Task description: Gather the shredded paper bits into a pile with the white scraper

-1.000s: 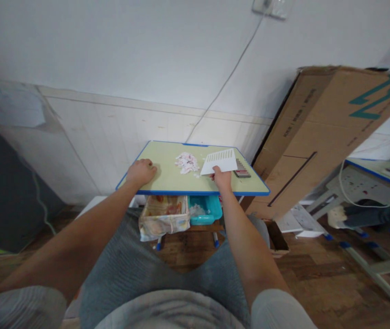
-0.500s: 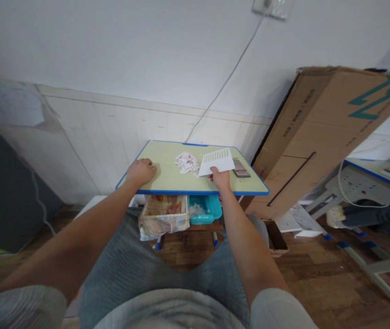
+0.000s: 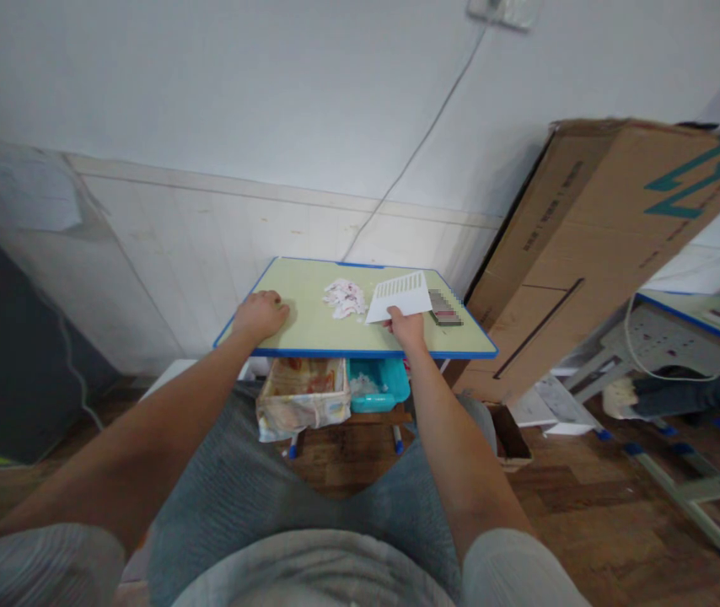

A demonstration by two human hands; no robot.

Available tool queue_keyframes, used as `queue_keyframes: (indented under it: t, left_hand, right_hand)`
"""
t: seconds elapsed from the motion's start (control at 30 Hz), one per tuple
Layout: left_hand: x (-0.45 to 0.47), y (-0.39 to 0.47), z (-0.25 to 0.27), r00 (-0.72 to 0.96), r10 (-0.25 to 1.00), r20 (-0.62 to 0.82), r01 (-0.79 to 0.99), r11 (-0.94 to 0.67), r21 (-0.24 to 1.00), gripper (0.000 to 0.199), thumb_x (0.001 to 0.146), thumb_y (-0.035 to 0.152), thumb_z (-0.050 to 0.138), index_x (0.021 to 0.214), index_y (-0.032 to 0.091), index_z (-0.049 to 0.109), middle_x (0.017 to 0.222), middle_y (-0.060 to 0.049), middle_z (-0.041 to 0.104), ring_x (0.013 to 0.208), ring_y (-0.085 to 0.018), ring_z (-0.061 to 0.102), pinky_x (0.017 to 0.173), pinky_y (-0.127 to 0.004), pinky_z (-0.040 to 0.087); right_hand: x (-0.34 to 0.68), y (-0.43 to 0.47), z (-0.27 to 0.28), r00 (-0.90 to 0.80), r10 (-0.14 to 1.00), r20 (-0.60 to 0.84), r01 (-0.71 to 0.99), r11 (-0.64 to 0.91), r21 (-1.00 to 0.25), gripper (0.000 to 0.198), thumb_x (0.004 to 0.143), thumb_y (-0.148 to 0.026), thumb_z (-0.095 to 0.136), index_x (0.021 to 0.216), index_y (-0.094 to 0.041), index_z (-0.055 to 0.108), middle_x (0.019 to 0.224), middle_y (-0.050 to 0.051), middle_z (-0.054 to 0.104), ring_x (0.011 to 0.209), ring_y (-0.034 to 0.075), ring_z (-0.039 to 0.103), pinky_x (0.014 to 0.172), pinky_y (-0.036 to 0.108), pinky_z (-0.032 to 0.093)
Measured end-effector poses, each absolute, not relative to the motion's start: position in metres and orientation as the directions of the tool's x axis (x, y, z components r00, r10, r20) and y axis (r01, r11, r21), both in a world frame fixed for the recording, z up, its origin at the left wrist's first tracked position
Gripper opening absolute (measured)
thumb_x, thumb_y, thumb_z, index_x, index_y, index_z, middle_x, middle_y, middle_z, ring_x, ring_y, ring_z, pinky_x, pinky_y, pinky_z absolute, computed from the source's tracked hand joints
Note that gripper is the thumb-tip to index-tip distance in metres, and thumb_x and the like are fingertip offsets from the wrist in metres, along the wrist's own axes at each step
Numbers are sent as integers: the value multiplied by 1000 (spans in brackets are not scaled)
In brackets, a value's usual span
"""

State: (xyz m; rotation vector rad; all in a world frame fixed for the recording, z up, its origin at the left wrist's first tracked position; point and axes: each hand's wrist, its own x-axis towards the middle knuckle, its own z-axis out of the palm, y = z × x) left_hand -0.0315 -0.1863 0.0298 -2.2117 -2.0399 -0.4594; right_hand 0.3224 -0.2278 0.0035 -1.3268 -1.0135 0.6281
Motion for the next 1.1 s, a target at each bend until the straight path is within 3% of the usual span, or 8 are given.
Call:
queue_keyframes:
  t: [0.2,0.97,1.1]
  left_hand:
    - [-29,-191,33,45,958,283,985,-90,147,53,115,38,52,148,8,80,156,-27,77,148,-41,71,122,-49,58]
    - [-31,-189,31,63,956,285,985,-107,139,54,114,39,51,148,9,81,153,-27,78,146,-43,72,119,-51,61]
    - [-33,-187,29,65,954,293,985,-109,136,52,115,39,52,148,11,82,152,-26,80,146,-42,72,119,-50,60]
  right_hand:
    - [318,-233,6,354,903,242,166,194,-967,19,81,-28,85,77,-27,66,57,1,73,46,18,57,47,29,50]
    - [291,-270,-1,321,929,182,198,122,-973,19,85,-32,77,68,-29,68,59,5,74,53,23,65,56,34,60]
    - [301,-273,5,322,930,178,192,120,-974,12,81,-30,76,72,-28,69,56,4,71,50,22,63,52,33,56]
